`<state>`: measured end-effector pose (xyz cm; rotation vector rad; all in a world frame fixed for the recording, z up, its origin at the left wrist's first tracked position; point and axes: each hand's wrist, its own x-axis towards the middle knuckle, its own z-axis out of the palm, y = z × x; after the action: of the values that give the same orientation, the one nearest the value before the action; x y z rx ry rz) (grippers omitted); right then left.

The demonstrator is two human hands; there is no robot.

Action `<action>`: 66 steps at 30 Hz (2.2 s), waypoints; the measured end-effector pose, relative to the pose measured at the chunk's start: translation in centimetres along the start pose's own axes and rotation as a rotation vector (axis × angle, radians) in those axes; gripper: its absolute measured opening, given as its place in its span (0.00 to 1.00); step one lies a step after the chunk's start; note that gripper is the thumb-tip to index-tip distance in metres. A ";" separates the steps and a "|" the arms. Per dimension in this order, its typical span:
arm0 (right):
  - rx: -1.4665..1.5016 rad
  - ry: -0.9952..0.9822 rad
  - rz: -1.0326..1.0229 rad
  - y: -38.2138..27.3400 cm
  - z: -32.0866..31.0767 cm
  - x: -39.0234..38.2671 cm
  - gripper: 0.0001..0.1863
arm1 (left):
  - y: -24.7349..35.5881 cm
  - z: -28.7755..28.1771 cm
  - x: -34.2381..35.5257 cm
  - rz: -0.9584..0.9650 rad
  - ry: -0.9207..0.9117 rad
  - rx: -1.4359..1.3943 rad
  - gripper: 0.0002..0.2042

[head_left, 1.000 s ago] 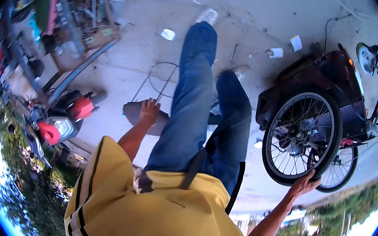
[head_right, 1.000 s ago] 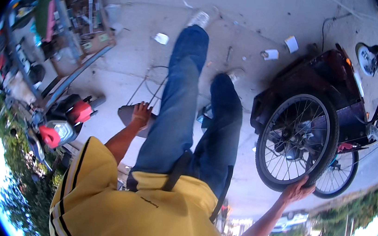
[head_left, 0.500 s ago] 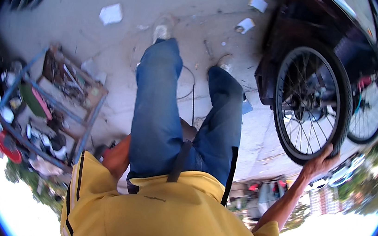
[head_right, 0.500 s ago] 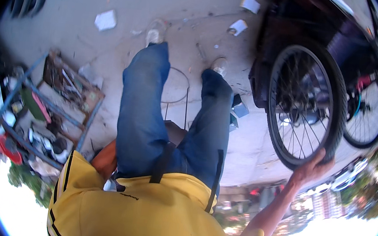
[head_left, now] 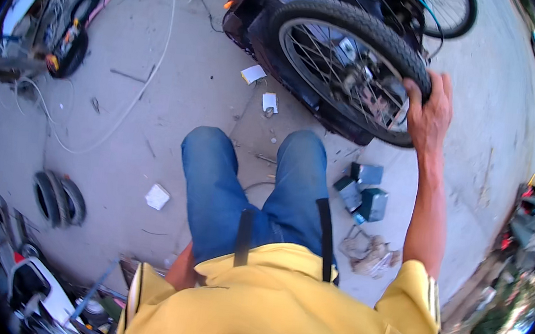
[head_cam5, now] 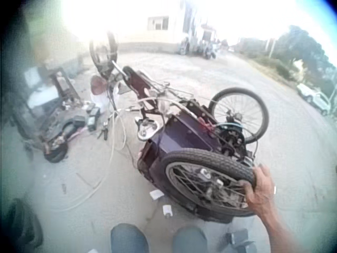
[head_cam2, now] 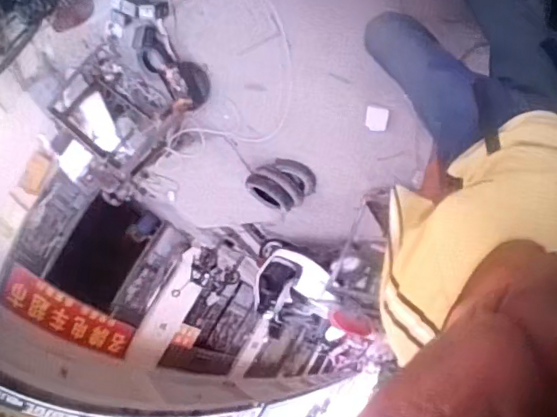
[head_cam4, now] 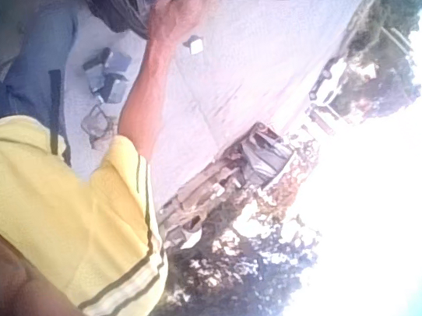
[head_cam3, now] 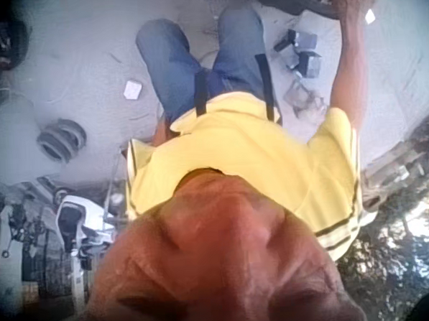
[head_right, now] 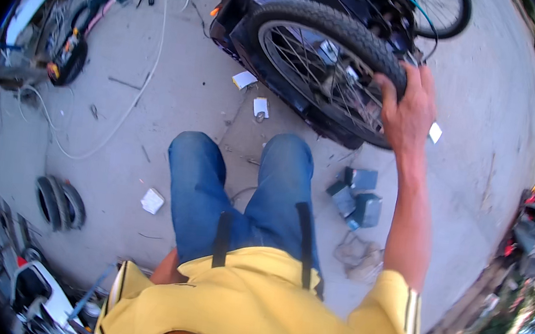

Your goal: The person removes the inner tube from a bicycle tire, inflates it using a hose, and then reinserts it into the tire. The person then places the tire back onto the bicycle frame.

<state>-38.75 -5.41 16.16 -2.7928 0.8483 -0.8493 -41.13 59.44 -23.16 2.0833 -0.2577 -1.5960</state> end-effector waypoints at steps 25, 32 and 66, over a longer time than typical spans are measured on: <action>0.096 0.172 0.128 2.8 0.2 -4.8 0.32 | 32.7 -19.6 -8.8 0.849 0.920 -0.274 0.16; -0.030 0.212 0.093 1.6 1.3 -3.6 0.33 | 48.4 -14.7 0.3 1.110 0.606 -0.289 0.17; 0.209 0.331 0.088 7.1 3.0 -8.6 0.23 | 61.2 -16.4 13.1 1.498 0.929 -0.110 0.29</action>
<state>-46.52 -6.94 7.73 -2.4543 0.8587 -1.3241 -12.70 5.73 -1.05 1.4960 -0.9937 0.2255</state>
